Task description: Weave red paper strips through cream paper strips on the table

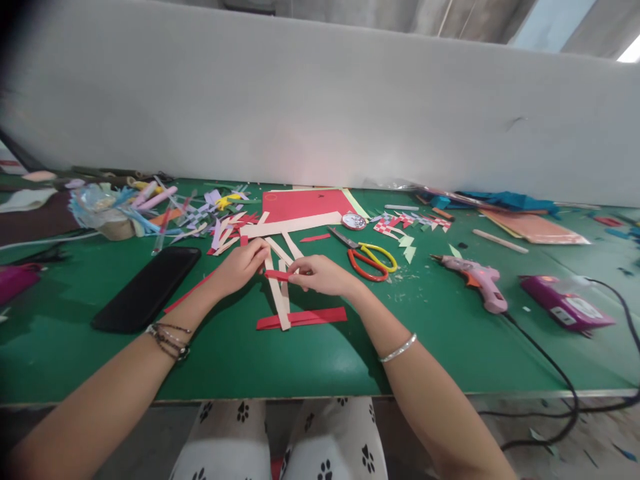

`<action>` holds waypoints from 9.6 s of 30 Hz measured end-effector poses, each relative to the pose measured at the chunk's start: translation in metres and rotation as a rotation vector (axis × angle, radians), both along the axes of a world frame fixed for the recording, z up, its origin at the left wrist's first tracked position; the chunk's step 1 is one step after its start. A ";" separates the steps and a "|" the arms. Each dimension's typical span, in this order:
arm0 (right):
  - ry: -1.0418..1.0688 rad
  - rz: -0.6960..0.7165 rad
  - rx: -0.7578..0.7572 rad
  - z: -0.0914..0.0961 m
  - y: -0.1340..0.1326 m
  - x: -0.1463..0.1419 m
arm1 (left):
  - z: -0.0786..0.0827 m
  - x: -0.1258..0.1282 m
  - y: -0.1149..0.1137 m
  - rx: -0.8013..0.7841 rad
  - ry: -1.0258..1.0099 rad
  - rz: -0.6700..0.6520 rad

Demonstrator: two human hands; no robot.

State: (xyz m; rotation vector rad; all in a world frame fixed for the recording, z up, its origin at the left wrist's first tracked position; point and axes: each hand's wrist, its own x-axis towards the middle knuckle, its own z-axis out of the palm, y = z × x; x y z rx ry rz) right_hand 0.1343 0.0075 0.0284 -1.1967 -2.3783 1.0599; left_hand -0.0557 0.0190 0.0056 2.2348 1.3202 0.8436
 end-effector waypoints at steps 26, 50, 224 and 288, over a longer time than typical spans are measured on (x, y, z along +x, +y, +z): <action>0.060 -0.026 -0.100 -0.002 -0.006 0.000 | -0.009 0.008 0.003 -0.371 -0.291 -0.232; -0.115 0.188 -0.346 0.006 -0.013 0.010 | -0.001 0.003 -0.002 -0.179 -0.076 -0.159; -0.282 -0.168 0.412 -0.029 -0.069 -0.019 | -0.021 0.008 -0.105 0.082 0.290 0.090; -0.387 -0.140 0.752 -0.040 -0.120 -0.003 | -0.019 -0.002 -0.110 0.132 0.322 0.061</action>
